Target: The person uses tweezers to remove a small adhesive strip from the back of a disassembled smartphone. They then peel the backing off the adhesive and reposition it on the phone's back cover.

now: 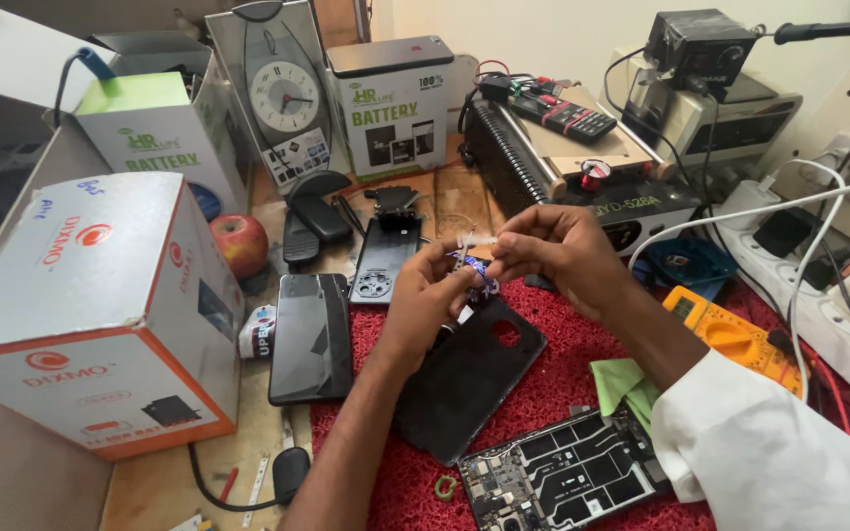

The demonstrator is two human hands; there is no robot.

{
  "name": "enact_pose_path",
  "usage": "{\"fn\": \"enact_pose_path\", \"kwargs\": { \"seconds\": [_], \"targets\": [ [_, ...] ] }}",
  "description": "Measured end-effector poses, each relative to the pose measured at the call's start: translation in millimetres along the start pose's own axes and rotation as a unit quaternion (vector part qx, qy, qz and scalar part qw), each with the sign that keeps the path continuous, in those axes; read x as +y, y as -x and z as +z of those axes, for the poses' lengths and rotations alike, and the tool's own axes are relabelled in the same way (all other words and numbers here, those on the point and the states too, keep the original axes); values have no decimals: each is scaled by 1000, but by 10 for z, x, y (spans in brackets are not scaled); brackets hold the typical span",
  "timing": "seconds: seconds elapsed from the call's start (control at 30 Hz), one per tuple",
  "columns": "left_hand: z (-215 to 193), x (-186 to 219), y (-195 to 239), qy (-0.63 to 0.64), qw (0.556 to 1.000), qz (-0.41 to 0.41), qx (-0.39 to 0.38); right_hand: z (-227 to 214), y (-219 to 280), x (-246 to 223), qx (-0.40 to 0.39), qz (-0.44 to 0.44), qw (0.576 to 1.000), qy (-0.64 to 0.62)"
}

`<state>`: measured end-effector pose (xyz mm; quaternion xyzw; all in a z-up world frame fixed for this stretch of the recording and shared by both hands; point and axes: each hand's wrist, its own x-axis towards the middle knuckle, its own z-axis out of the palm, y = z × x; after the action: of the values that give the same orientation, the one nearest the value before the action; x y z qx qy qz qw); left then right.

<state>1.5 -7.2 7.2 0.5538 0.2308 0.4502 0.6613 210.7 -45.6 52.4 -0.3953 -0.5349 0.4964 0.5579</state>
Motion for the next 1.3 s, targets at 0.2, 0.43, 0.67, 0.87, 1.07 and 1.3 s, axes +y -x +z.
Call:
{"fn": "enact_pose_path", "kwargs": {
  "seconds": [0.2, 0.43, 0.67, 0.87, 1.07, 1.3],
  "targets": [
    [73, 70, 49, -44, 998, 36, -13, -19, -26, 84, -18, 16, 999, -40],
    [85, 36, 24, -84, 995, 53, 10, -23, -15, 84, -38, 54, 996, -55],
    [63, -49, -1, -116, 988, 103, 4, -78, -30, 98, -59, 104, 989, -89],
    [73, 6, 34, -114, 987, 117, -6, -42, -23, 96, -80, 99, 988, -86],
    [106, 74, 61, -191, 972, 135, 38, -20, -11, 80, -86, 87, 988, -94],
    [138, 143, 97, -242, 947, 199, 67, 11, 2, 67, -83, 73, 991, -81]
  ]
}}
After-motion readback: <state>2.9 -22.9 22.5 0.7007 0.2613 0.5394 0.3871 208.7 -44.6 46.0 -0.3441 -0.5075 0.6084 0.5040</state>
